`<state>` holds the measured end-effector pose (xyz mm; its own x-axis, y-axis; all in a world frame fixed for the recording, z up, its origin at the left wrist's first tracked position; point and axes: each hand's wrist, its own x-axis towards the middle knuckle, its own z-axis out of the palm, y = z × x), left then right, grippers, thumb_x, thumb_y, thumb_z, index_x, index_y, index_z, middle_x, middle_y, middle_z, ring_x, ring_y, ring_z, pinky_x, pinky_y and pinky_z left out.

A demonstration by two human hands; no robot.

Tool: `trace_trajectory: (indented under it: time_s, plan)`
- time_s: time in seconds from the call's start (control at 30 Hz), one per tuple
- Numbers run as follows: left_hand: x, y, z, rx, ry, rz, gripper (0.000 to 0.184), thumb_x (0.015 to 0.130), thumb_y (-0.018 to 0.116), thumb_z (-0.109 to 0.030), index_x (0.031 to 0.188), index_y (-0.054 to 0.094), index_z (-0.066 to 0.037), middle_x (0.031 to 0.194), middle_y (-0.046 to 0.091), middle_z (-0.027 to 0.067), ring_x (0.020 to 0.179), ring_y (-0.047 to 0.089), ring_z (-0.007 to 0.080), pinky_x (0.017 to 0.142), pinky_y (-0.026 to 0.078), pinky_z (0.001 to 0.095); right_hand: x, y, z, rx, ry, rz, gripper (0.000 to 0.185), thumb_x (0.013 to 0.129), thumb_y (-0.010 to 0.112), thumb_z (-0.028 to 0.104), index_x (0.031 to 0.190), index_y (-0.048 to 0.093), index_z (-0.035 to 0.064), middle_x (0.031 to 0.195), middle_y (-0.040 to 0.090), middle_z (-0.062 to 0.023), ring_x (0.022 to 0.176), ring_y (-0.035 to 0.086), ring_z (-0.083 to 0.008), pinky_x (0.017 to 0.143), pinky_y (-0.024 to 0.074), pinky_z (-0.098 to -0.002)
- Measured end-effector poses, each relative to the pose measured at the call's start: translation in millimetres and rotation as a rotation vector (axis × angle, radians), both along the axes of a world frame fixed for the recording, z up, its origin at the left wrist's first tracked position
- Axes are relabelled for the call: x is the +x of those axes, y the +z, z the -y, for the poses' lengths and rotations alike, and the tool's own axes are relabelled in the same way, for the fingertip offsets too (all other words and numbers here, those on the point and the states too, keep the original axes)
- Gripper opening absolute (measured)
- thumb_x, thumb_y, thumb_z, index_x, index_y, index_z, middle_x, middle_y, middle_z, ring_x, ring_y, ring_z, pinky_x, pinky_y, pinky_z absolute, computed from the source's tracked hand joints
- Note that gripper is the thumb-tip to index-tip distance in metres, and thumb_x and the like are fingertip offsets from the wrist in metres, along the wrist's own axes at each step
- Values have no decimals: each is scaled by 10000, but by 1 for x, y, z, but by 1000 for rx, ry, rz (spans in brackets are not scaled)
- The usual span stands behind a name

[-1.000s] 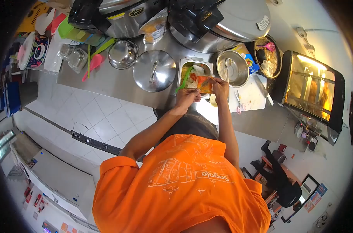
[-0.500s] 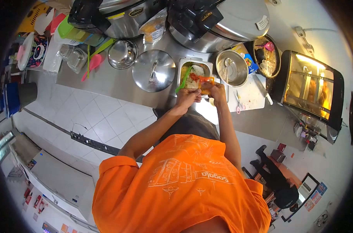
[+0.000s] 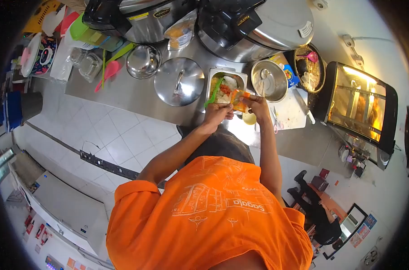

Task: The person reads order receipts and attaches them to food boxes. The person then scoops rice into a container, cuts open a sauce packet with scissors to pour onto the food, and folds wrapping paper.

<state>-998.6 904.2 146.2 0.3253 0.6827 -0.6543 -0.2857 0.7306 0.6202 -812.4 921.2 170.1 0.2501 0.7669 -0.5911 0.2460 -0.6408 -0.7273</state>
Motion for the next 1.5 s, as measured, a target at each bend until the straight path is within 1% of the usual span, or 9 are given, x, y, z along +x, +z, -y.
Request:
trace_trajectory:
  time_s: [0.3,0.53,0.87,0.97,1.03,1.23,1.3,1.37,1.5]
  plan:
    - [-1,5,-4,3,5,-13,210,910,662,-160,924,694,47,766,674,103,653,658,162,598,571,274,-17,-13,-4,286,-121,120,184,839,704,189,890,763,23,699,687,-19,577,550,-74,552,424,-249]
    - [-1,0,0,-6,2,4,208,917,645,-145,942,691,57,771,674,110,654,666,172,591,576,279,-15,6,-6,-26,-38,-149,223,829,714,174,977,743,9,738,682,-42,572,549,-83,514,404,-242]
    - [-4,8,0,-24,7,-23,226,920,643,-155,951,688,64,761,678,119,644,671,178,586,584,281,-15,-17,-1,94,-120,-136,243,837,698,193,981,737,1,748,676,-45,592,567,-101,528,424,-237]
    - [-1,-6,2,13,21,13,224,918,647,-159,942,689,60,749,677,111,629,668,177,577,582,280,-19,-10,7,-127,-42,-95,271,841,686,214,990,732,-8,768,683,-53,615,595,-129,555,445,-257]
    - [-2,-5,3,17,4,-26,224,914,653,-162,939,690,58,750,677,109,622,666,176,574,581,279,-17,-38,13,-29,-7,-21,263,709,804,207,897,733,37,747,677,-36,555,572,-94,479,399,-233]
    - [-2,-13,9,84,-12,-66,241,902,669,-173,951,689,62,762,678,116,616,666,173,580,580,281,-25,-36,7,187,-191,11,201,816,744,178,918,724,7,774,686,-32,634,602,-87,560,462,-226]
    - [-3,-15,10,75,8,-67,247,901,669,-176,958,687,64,762,676,116,615,666,173,584,580,283,-28,-34,9,260,-291,-174,236,830,744,197,978,711,15,775,682,-30,613,571,-75,544,438,-225]
    - [-4,-12,9,63,41,-121,260,910,659,-180,976,678,71,785,672,114,645,671,172,601,582,284,-28,7,15,-31,-151,-96,227,834,745,199,977,712,26,740,656,5,578,524,-46,513,398,-214]
    - [5,9,12,144,-30,-155,303,902,680,-225,1028,672,51,849,677,105,720,679,172,609,575,276,-13,-16,29,240,-153,-256,203,847,721,197,988,708,52,699,607,41,541,442,-16,489,336,-193]
